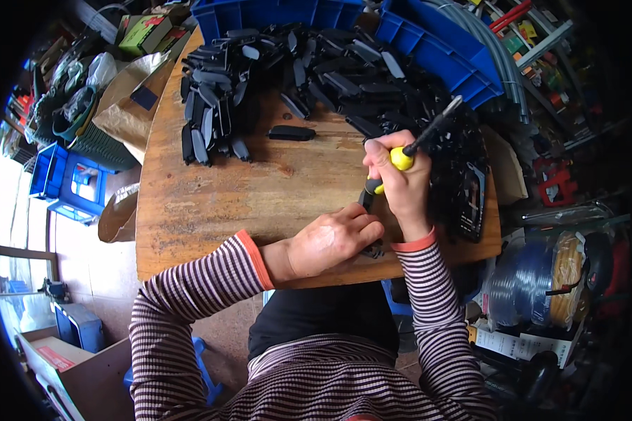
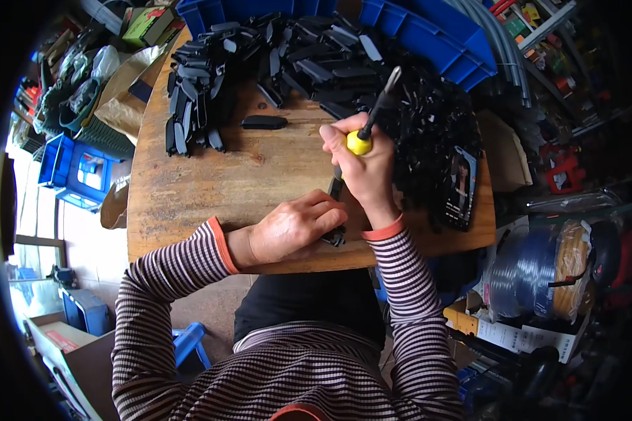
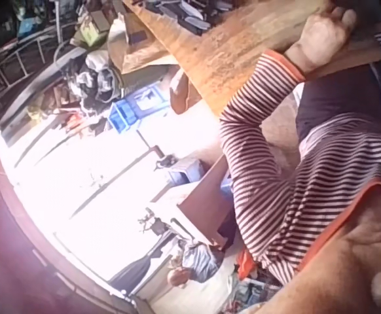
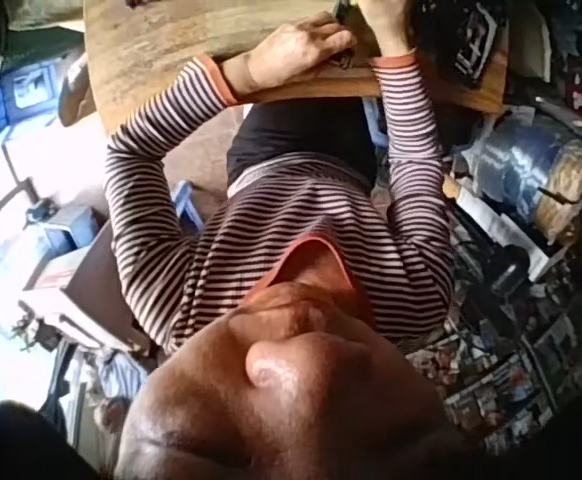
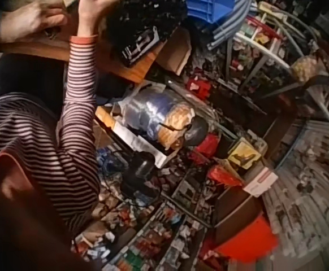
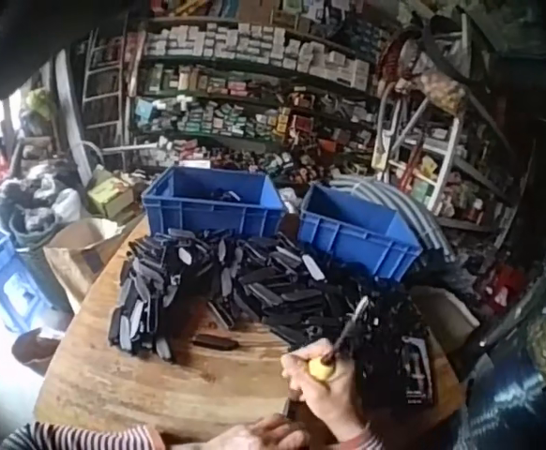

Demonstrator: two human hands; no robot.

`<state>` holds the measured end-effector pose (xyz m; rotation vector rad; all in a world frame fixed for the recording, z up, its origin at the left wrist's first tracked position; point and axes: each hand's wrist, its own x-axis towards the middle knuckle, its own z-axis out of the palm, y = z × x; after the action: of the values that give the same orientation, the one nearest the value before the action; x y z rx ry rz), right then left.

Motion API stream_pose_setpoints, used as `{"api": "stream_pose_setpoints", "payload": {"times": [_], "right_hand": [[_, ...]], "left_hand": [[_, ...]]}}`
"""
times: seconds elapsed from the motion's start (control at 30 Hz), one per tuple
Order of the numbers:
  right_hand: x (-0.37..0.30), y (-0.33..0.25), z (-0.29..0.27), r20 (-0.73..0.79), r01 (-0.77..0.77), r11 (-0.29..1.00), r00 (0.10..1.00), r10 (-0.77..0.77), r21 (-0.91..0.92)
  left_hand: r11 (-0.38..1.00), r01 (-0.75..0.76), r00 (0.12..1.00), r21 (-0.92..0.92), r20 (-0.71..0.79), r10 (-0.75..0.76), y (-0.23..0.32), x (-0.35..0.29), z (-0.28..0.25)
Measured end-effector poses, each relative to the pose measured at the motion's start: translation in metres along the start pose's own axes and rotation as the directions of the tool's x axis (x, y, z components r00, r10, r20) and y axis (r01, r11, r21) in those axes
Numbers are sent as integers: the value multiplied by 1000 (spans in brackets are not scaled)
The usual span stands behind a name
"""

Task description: The person assembles small black plastic components on a wooden table by fitting the pieces together using a hand tool.

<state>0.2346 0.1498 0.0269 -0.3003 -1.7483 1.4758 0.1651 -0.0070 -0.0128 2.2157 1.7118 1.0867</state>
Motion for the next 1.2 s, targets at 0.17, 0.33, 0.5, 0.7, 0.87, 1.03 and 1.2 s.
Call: {"api": "stream_pose_setpoints", "payload": {"times": [0.17, 0.33, 0.5, 0.7, 0.87, 1.03, 1.2], "right_hand": [[10, -16, -47, -26, -84, 938, 996, 80, -337], [-13, 8, -61, 197, 117, 632, 979, 57, -766], [-25, 12, -46, 242, 143, 523, 962, 124, -840], [-22, 8, -58, 289, 139, 547, 937, 198, -825], [-15, 14, -51, 328, 183, 579, 932, 156, -795], [-14, 22, -63, 360, 276, 539, 931, 55, -796], [-12, 23, -51, 331, 272, 537, 944, 14, -799]], "left_hand": [[994, 7, 988, 110, -153, 10, 6, 9, -12], [867, 213, 964, 450, -241, -112, -5, 26, 15], [845, 530, 794, 68, -388, -467, -65, 11, -50], [869, 380, 653, -318, -573, -495, -175, 111, -246], [876, 235, 732, 421, -670, 126, -191, 111, -259], [802, 177, 981, 571, -35, -191, -111, 17, -106], [756, 223, 973, 615, -90, -213, -69, -8, -57]]}}
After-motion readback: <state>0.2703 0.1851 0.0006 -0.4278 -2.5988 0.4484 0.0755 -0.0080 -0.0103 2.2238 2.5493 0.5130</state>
